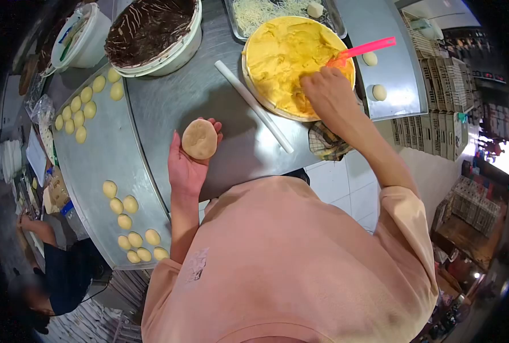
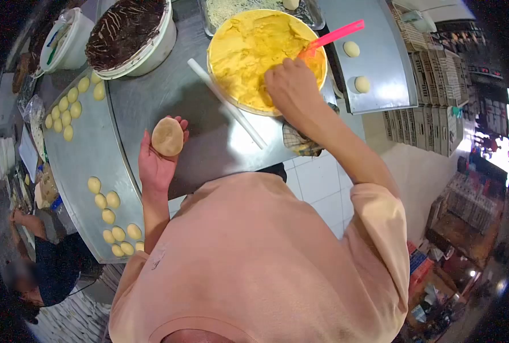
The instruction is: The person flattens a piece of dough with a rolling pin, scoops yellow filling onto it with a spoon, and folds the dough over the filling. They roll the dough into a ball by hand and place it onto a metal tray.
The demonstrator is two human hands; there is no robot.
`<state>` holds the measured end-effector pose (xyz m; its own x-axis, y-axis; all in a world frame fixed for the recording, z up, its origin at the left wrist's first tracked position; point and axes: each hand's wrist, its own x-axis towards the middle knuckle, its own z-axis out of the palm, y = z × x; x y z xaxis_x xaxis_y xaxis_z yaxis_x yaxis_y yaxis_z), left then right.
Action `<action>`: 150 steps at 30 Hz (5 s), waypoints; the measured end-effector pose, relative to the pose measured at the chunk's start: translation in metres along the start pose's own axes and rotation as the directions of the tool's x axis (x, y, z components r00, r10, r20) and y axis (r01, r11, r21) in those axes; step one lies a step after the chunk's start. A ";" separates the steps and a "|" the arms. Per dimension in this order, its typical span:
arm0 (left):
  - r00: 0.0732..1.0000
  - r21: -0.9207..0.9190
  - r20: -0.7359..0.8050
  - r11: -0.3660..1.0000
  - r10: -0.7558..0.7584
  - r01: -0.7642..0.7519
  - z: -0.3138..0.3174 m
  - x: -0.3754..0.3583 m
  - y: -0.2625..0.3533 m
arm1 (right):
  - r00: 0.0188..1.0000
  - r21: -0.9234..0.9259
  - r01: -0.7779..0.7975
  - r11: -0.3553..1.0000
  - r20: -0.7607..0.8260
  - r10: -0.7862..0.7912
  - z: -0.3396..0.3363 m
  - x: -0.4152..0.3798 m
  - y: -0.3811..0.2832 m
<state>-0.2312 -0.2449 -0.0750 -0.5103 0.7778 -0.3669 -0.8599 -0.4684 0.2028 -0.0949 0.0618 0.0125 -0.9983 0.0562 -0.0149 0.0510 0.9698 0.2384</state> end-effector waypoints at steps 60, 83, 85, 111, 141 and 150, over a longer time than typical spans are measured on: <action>0.940 -0.361 0.223 0.874 -0.258 0.325 0.133 0.066 -0.058 | 0.712 0.937 -0.217 0.275 -0.041 0.701 -0.014 -0.060 -0.028; 0.999 -0.044 0.000 0.998 -0.043 0.043 0.109 0.056 -0.009 | 0.878 0.854 -0.377 0.358 0.208 0.430 -0.028 -0.048 -0.004; 0.998 -0.025 0.003 0.997 -0.068 0.068 0.112 0.058 -0.015 | 0.854 0.922 -0.335 0.192 0.212 0.475 -0.026 -0.047 -0.002; 0.994 0.496 0.004 0.863 -0.112 0.096 0.109 0.038 -0.029 | 0.898 0.413 -0.416 0.810 0.051 0.436 -0.008 0.001 -0.021; 0.969 0.176 0.200 0.978 -0.142 0.107 0.058 -0.012 -0.010 | 0.835 0.522 0.138 -0.842 0.396 0.382 -0.049 -0.015 -0.145; 0.983 0.390 0.176 0.914 0.045 -0.112 0.046 -0.011 0.008 | 0.824 0.567 0.131 -0.813 0.393 0.407 -0.035 -0.022 -0.140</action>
<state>-0.2335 -0.2381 -0.0278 -0.5433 0.8173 -0.1920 -0.7345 -0.3520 0.5802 -0.0807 -0.0837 0.0132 -0.7914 0.5341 -0.2974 -0.1562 -0.6470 -0.7463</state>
